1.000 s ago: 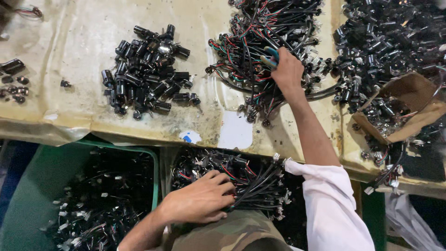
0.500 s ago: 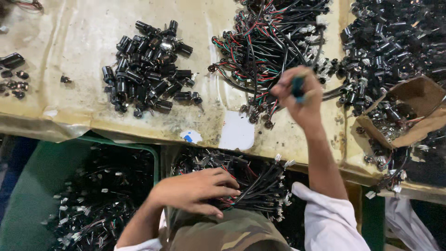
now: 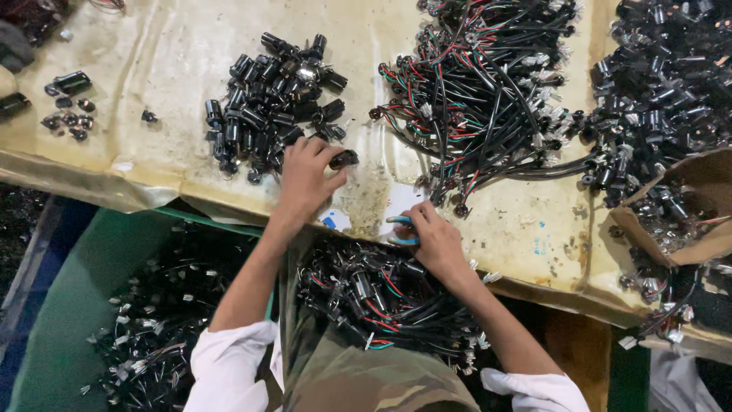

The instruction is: The person repeatedly picks small black cylindrical components and wire harnesses from a table, uses pliers to strip or adjust wires, and assembles the parts by hand. Finished assemblies are placed into a green bin below the table. The process is continuous and repetitive throughout the clip.

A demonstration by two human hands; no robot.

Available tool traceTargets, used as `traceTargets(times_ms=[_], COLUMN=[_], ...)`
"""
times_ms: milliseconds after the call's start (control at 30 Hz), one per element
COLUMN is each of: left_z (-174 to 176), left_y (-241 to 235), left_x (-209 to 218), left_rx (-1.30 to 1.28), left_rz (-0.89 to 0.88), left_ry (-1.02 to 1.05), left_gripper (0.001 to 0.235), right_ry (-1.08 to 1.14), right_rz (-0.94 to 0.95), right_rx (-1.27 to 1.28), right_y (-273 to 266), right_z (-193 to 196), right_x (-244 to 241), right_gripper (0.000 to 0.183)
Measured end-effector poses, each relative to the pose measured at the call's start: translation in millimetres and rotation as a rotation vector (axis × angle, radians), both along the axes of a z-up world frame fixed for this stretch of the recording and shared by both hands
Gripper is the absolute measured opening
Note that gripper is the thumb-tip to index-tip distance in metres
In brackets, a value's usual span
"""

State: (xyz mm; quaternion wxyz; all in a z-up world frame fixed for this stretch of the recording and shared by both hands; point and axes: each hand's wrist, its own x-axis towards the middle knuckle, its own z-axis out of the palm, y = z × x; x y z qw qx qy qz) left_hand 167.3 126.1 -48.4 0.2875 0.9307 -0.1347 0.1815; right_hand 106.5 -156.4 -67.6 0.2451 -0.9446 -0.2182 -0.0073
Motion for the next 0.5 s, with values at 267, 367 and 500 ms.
traceTargets(times_ms=[267,367,500], left_z=[8,10,16], left_y=[-43,-57,-76], left_x=[-36,-45,-60], left_rx=[-0.734,-1.022,-1.334], left_rz=[-0.142,-0.309,-0.483], left_ry=[-0.043,0.145,0.405], left_gripper=[0.039,0.036,0.03], right_ry=[-0.003,-0.065,-0.039], right_rz=[-0.065,-0.043,-0.029], right_rx=[0.006,0.043,0.141], right_y=[-10,-10,-14], right_z=[-9,-11,-2], right_x=[7,5,0], right_gripper=[0.036,0.038,0.036])
